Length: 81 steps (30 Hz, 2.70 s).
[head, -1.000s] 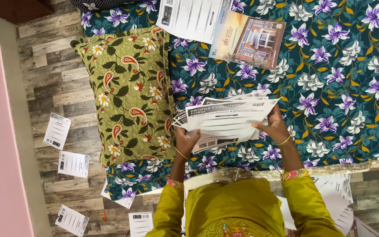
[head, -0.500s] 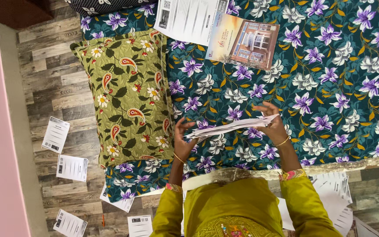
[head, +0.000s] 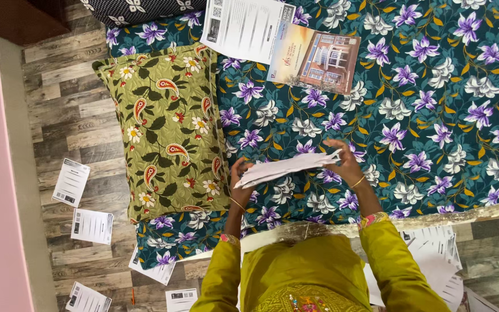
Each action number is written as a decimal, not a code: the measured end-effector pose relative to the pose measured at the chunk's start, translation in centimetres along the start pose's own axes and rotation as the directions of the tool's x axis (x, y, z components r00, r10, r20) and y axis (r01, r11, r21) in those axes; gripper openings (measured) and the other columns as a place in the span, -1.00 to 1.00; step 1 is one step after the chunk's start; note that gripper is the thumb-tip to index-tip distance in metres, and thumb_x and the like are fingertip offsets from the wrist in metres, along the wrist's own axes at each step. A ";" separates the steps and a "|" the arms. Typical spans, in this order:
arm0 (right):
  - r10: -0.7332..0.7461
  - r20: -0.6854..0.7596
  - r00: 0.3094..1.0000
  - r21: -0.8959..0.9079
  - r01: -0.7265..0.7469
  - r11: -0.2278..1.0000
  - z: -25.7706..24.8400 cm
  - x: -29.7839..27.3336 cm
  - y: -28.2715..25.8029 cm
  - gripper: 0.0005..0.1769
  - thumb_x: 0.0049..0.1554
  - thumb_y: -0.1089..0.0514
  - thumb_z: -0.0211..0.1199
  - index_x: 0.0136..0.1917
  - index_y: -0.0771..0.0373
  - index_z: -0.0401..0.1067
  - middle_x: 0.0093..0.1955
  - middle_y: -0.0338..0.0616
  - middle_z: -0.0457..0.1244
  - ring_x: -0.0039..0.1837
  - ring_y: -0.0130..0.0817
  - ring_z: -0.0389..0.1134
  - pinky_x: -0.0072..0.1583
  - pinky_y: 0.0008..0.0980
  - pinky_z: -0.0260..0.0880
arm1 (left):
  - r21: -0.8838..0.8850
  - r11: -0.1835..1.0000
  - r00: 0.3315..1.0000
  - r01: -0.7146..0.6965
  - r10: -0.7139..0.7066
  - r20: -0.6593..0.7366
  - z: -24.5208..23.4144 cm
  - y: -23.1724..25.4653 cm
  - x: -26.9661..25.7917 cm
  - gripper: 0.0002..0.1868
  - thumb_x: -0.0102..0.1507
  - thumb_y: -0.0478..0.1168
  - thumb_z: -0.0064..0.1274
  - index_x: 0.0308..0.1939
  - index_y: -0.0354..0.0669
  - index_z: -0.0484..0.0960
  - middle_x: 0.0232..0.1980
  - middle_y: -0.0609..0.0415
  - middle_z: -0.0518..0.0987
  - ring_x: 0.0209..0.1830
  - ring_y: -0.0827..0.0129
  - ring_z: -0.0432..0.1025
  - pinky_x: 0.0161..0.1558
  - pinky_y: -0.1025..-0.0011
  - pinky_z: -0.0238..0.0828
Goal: The person picks up documents from the floor and a bed, gathers them into a stack, and places the stack onto a shelf.
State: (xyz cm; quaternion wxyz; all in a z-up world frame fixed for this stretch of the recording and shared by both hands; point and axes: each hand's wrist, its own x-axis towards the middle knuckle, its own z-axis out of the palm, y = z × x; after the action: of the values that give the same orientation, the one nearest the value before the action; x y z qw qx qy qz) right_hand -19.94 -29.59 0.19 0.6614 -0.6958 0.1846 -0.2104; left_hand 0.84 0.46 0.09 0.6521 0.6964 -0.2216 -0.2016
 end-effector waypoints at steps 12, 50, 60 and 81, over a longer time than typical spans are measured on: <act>0.258 -0.004 0.966 -0.250 -0.251 0.935 0.3 -0.9 2.2 -0.28 0.00 0.13 0.49 0.34 0.33 0.26 0.20 0.02 0.30 0.27 -0.23 0.29 0.24 -0.24 0.28 | 0.006 0.956 0.947 0.293 -0.291 0.139 -0.5 -0.8 -0.5 -0.42 0.23 -0.24 0.26 0.30 -0.28 0.44 0.11 -0.09 0.63 0.07 0.29 0.55 0.07 0.38 0.50; 0.910 -0.223 0.350 -0.072 -0.937 0.342 2.8 -7.8 11.0 -0.76 0.25 0.12 0.17 0.10 0.31 0.43 -0.09 0.08 0.42 -0.13 -0.11 0.53 -0.14 -0.22 0.53 | -0.523 0.434 0.495 0.734 -0.868 -0.025 4.2 -4.2 -6.2 -0.84 0.31 -0.30 0.11 -0.05 -0.19 0.52 -0.26 0.02 0.57 -0.42 0.35 0.47 -0.33 0.33 0.60; 0.587 -0.438 0.681 -0.371 -0.732 0.572 3.1 -4.3 8.9 -0.28 0.09 -0.23 0.34 0.29 0.35 0.39 0.11 0.06 0.41 0.18 -0.05 0.45 0.20 -0.18 0.42 | 0.232 0.737 0.772 0.635 -0.599 -0.211 4.3 -9.6 -5.8 -0.54 0.32 -0.15 0.12 0.23 -0.30 0.46 -0.03 -0.14 0.66 -0.11 0.18 0.54 -0.02 0.27 0.48; 0.245 -0.140 0.959 0.255 -0.204 0.945 0.6 -1.4 6.6 -0.50 0.20 0.24 0.24 0.39 0.31 0.26 0.21 -0.13 0.32 0.19 -0.42 0.33 0.20 -0.42 0.37 | 0.026 0.993 0.990 0.116 -0.117 0.081 2.6 -0.4 -0.1 -0.60 0.37 -0.14 0.07 0.21 -0.31 0.46 0.14 -0.06 0.55 0.11 0.32 0.44 0.16 0.39 0.36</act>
State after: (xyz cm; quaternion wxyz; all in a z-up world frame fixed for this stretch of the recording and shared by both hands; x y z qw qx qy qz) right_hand -20.70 -28.70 -6.54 0.7417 -0.5652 0.2917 -0.2126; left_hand -0.73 -1.55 -0.53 0.6223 0.7061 -0.2092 -0.2654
